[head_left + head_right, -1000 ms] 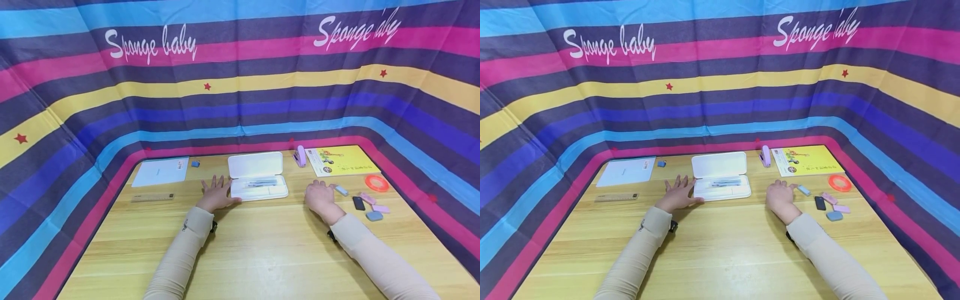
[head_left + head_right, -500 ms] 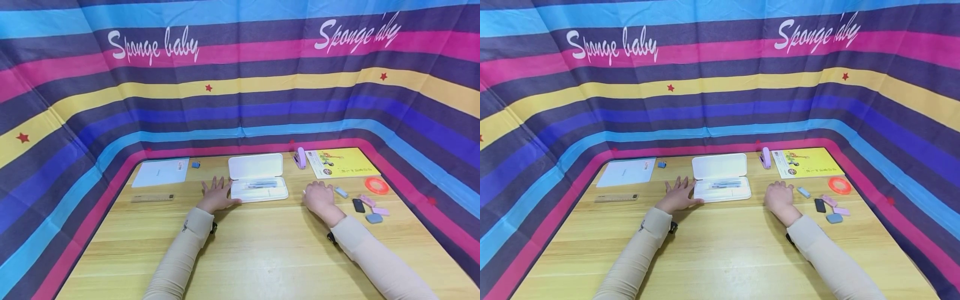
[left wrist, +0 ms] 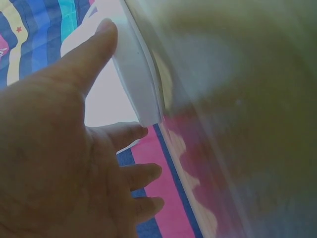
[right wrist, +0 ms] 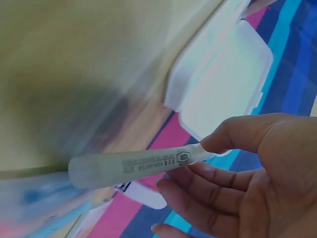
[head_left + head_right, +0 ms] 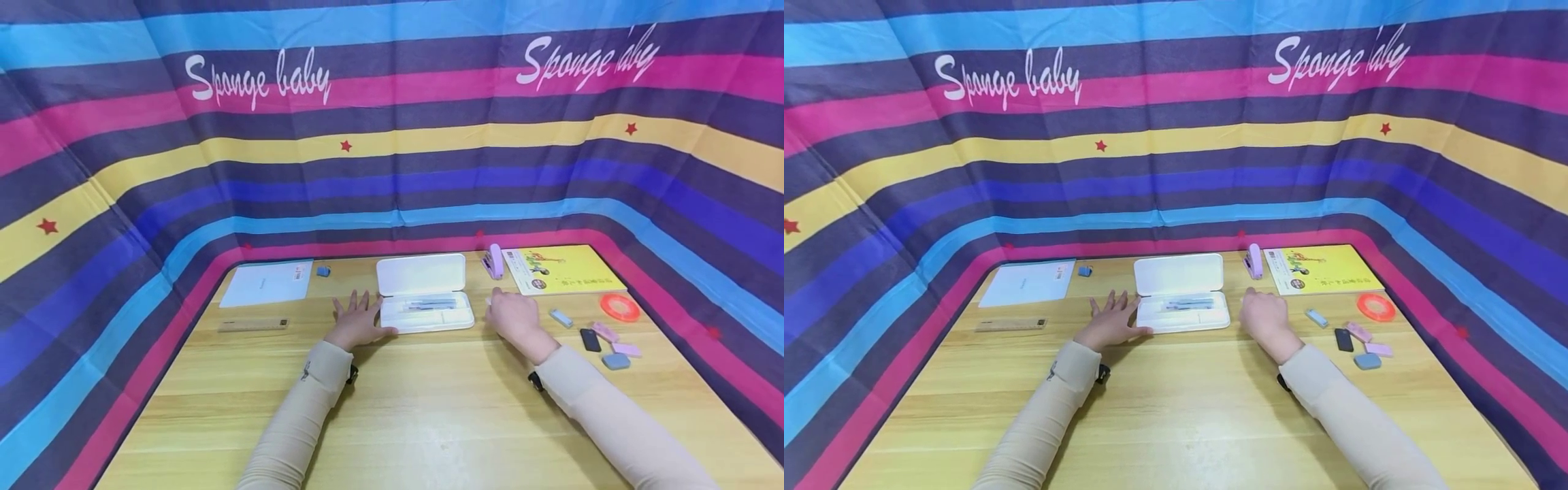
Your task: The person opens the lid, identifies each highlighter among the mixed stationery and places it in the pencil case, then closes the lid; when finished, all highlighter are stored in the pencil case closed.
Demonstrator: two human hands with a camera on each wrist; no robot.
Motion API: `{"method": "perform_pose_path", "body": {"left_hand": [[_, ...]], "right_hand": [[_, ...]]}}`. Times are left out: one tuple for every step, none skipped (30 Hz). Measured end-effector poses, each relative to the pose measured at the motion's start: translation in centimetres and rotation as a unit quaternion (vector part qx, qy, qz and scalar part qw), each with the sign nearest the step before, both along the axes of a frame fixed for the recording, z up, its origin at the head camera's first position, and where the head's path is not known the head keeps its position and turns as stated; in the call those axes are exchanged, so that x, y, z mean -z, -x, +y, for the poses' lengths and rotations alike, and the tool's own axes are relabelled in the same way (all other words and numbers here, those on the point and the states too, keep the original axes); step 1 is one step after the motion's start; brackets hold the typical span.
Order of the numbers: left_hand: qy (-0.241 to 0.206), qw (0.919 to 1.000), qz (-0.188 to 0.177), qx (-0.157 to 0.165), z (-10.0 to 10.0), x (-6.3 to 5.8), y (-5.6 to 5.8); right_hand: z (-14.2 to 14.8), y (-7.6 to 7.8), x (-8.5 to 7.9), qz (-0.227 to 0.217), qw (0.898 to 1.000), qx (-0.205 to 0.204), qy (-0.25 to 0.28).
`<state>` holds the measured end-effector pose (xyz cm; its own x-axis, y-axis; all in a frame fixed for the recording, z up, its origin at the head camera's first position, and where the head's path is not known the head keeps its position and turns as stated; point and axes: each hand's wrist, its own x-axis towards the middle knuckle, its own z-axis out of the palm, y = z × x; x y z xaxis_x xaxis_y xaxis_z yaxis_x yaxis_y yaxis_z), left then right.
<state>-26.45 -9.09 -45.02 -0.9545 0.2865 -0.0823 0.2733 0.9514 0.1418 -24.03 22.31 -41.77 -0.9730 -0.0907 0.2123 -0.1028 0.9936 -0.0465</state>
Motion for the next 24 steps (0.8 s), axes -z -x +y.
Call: {"method": "perform_pose_path", "body": {"left_hand": [[-0.002,1.0000,0.000,0.001,0.0,0.0,-0.1],[-0.003,1.0000,0.001,0.002,-0.1,-0.1,-0.1],[-0.004,1.0000,0.000,0.001,-0.1,-0.1,-0.2],[-0.005,1.0000,0.000,0.001,-0.1,-0.2,-0.2],[-0.005,1.0000,0.001,0.001,-0.1,-0.2,-0.2],[-0.007,1.0000,0.001,0.001,-0.1,-0.2,-0.3],[-0.008,1.0000,0.001,0.001,-0.1,-0.2,-0.3],[-0.007,1.0000,0.001,0.002,-0.1,-0.2,-0.3],[-0.007,1.0000,0.000,0.001,-0.1,-0.2,-0.3],[-0.006,1.0000,0.000,0.001,-0.1,-0.2,-0.3],[-0.003,1.0000,0.000,0.001,-0.1,-0.2,-0.3],[-0.001,1.0000,-0.001,0.001,0.0,-0.2,-0.3],[0.002,1.0000,-0.001,0.000,0.0,-0.2,-0.3],[0.004,1.0000,-0.001,0.000,0.0,-0.3,-0.3],[0.006,1.0000,-0.002,-0.001,0.1,-0.3,-0.3],[0.007,1.0000,-0.002,-0.001,0.1,-0.3,-0.3],[0.010,0.9999,-0.002,-0.001,0.1,-0.3,-0.3],[0.012,0.9999,-0.002,-0.001,0.1,-0.3,-0.3],[0.014,0.9999,-0.003,-0.001,0.2,-0.2,-0.3],[0.016,0.9999,-0.003,-0.001,0.1,-0.2,-0.3],[0.018,0.9998,-0.004,-0.002,0.1,-0.2,-0.3],[0.019,0.9998,-0.004,-0.002,0.1,-0.2,-0.2],[0.022,0.9998,-0.003,-0.003,0.1,-0.2,-0.2],[0.021,0.9998,-0.002,-0.003,0.1,-0.2,-0.2]], "right_hand": [[-0.3,0.2,-0.1,0.004,1.000,-0.003,0.001],[-0.7,0.3,-0.3,0.006,1.000,-0.007,0.002],[-1.0,0.4,-0.4,0.013,1.000,-0.014,0.001],[-1.4,0.6,-0.6,0.022,1.000,-0.023,0.000],[-1.8,0.7,-0.7,0.033,0.999,-0.032,-0.001],[-2.2,0.9,-0.8,0.046,0.998,-0.041,-0.003],[-2.6,1.1,-0.9,0.059,0.997,-0.054,-0.003],[-3.1,1.2,-1.0,0.073,0.995,-0.068,-0.006],[-3.6,1.3,-1.0,0.088,0.993,-0.083,-0.008],[-4.1,1.4,-1.0,0.103,0.990,-0.099,-0.009],[-4.6,1.5,-1.0,0.116,0.986,-0.116,-0.013],[-5.1,1.6,-1.0,0.130,0.982,-0.136,-0.018],[-5.7,1.7,-0.9,0.142,0.977,-0.156,-0.025],[-6.2,1.8,-0.8,0.152,0.972,-0.174,-0.034],[-6.8,2.0,-0.7,0.160,0.967,-0.192,-0.044],[-7.3,2.2,-0.5,0.168,0.961,-0.210,-0.058],[-7.8,2.4,-0.3,0.174,0.956,-0.226,-0.069],[-8.2,2.6,-0.1,0.181,0.950,-0.242,-0.079],[-8.7,2.8,0.1,0.184,0.945,-0.255,-0.088],[-9.1,3.0,0.2,0.188,0.940,-0.268,-0.095],[-9.5,3.3,0.3,0.192,0.935,-0.280,-0.101],[-9.9,3.5,0.5,0.192,0.932,-0.290,-0.103],[-10.2,3.7,0.6,0.191,0.929,-0.298,-0.106],[-10.6,3.9,0.7,0.189,0.927,-0.303,-0.110]]}}
